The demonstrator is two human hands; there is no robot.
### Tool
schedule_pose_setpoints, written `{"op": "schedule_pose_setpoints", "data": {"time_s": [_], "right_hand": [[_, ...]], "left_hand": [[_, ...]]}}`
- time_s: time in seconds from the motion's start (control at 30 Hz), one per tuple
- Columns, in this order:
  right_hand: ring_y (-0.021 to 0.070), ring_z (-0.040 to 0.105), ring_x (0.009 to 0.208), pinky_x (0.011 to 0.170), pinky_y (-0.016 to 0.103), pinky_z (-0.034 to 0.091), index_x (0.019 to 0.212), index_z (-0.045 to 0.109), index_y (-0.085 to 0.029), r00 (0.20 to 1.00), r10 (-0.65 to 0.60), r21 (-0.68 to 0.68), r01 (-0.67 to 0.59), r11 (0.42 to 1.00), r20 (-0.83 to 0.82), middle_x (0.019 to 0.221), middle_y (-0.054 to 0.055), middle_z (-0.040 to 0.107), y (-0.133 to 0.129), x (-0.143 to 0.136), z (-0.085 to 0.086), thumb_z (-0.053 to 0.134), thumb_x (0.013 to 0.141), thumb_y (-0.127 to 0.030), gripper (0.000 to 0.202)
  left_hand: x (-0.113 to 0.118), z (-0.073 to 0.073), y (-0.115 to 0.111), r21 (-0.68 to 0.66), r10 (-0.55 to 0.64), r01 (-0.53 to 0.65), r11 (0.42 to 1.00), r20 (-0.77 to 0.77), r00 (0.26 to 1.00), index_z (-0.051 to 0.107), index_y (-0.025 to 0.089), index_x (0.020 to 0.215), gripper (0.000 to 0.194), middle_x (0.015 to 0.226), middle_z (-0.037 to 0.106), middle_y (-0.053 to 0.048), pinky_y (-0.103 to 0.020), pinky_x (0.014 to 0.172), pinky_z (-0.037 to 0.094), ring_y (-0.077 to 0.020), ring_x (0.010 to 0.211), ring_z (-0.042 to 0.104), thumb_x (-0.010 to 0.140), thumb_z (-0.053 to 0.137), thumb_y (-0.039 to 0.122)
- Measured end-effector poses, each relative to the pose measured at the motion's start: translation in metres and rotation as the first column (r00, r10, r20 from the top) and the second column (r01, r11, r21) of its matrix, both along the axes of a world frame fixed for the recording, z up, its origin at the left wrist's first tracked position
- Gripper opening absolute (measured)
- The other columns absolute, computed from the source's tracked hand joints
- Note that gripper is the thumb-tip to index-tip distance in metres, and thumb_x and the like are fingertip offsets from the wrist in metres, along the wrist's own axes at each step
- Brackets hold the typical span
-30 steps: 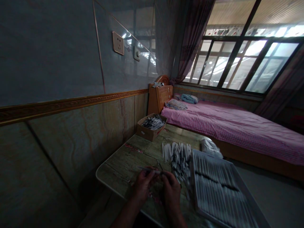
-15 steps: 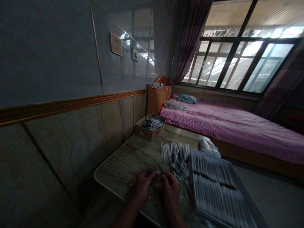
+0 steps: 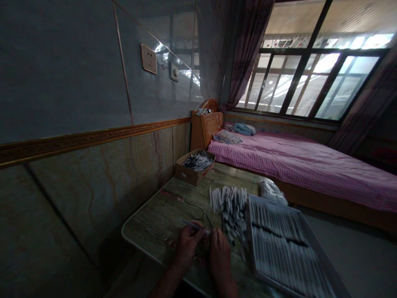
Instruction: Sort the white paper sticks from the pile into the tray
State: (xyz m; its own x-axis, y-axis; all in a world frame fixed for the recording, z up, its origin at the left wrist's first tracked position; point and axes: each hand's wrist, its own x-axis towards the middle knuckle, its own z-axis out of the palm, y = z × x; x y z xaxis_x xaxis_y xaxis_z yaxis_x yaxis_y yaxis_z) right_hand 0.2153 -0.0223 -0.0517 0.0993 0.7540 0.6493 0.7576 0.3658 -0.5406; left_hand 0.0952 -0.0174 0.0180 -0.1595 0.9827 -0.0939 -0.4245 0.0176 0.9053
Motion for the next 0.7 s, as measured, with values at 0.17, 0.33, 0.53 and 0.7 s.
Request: {"op": "schedule_pose_setpoints", "data": {"time_s": [0.17,0.33,0.53,0.7], "right_hand": [[0.0170,0.054,0.061,0.059,0.027,0.039,0.081,0.063,-0.024,0.994,0.069,-0.056,-0.074,0.996,-0.090,0.069,0.003,0.060,-0.002,-0.004,0.017,0.038,0.096,-0.036,0.031],[0.0160,0.054,0.062,0.058,0.026,0.039,0.080,0.059,-0.024,0.963,0.047,-0.138,-0.087,0.987,-0.266,0.068,0.000,0.058,-0.008,-0.009,0.032,0.037,0.096,-0.042,0.033],[0.0171,0.054,0.062,0.058,0.026,0.039,0.072,0.059,-0.025,0.954,0.092,-0.142,-0.137,0.980,-0.285,0.067,0.002,0.059,-0.008,-0.006,0.034,0.042,0.093,-0.047,0.035],[0.0152,0.055,0.060,0.058,0.025,0.040,0.072,0.054,-0.025,0.917,0.074,-0.194,-0.160,0.968,-0.391,0.065,-0.001,0.058,-0.011,-0.011,0.046,0.039,0.095,-0.044,0.033]], "left_hand": [[-0.002,-0.003,0.001,0.000,-0.008,0.008,1.000,0.012,1.000,0.066,0.016,0.073,0.036,0.065,0.069,-0.002,-0.025,0.056,0.049,-0.0158,0.057,0.063,0.050,0.086,0.035],[-0.003,-0.006,0.002,-0.001,0.007,-0.007,1.000,0.002,1.000,0.067,0.016,0.075,0.034,0.066,0.070,-0.001,-0.025,0.062,0.050,-0.0160,0.064,0.064,0.053,0.085,0.034],[-0.004,-0.004,0.000,0.014,-0.032,0.032,0.999,-0.022,0.999,0.066,0.016,0.075,0.034,0.065,0.068,-0.001,-0.025,0.060,0.050,-0.0162,0.062,0.064,0.052,0.085,0.033],[-0.004,0.002,-0.002,-0.011,-0.029,0.030,0.999,0.016,0.999,0.065,0.017,0.075,0.035,0.065,0.068,0.000,-0.024,0.058,0.049,-0.0152,0.061,0.063,0.053,0.084,0.036]]}}
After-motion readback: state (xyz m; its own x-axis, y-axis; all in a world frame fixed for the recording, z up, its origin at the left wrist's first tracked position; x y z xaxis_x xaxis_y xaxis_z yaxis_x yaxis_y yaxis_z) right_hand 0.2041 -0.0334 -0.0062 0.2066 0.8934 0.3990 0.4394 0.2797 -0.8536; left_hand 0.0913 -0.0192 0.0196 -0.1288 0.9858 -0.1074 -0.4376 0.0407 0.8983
